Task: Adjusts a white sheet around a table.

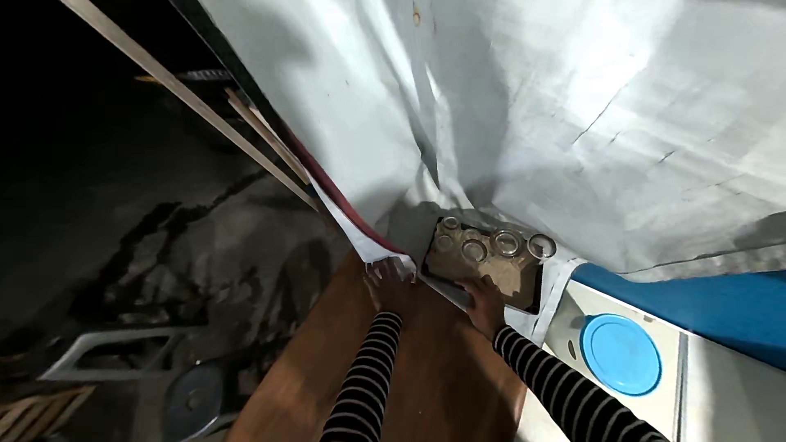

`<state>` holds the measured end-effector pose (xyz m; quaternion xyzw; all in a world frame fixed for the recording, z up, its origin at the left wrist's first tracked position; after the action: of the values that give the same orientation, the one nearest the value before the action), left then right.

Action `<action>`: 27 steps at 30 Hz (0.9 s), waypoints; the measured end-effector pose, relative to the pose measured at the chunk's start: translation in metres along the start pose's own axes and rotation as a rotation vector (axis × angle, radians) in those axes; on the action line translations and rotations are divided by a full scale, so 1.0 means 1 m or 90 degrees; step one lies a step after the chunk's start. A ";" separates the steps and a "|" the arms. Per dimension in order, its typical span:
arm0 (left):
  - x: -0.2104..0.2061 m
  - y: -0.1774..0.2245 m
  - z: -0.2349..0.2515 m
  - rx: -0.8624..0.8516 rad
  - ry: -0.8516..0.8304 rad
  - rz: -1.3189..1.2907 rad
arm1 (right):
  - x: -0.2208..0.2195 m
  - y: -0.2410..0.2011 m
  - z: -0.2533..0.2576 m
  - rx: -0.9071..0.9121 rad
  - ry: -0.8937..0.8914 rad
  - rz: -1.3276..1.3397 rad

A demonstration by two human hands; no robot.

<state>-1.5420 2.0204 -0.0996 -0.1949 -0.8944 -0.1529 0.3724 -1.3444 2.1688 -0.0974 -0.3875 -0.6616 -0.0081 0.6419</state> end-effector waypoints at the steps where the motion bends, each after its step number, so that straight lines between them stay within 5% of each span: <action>1: -0.008 -0.001 0.016 -0.004 0.107 0.007 | 0.000 0.001 -0.001 -0.004 0.000 0.013; 10: 0.017 0.001 0.012 -0.028 0.170 -0.050 | 0.003 0.007 -0.002 0.052 0.086 0.050; 17: -0.021 0.009 0.043 -0.013 0.130 -0.021 | 0.006 0.003 0.002 0.017 0.063 0.065; 27: -0.010 0.024 0.044 0.020 0.192 -0.057 | 0.009 0.002 0.008 0.026 0.106 0.062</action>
<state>-1.5515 2.0575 -0.1334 -0.1236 -0.8383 -0.1833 0.4983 -1.3491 2.1782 -0.0923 -0.4041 -0.5862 0.0046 0.7021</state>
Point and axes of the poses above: each hand's wrist, its own z-axis towards the middle knuckle, its own x-axis out of the back of the hand, y = z × x, the point moved 10 cm from there along z, towards the middle knuckle, and after that the axes turned 15 degrees about -y, right-handed, at the moved point
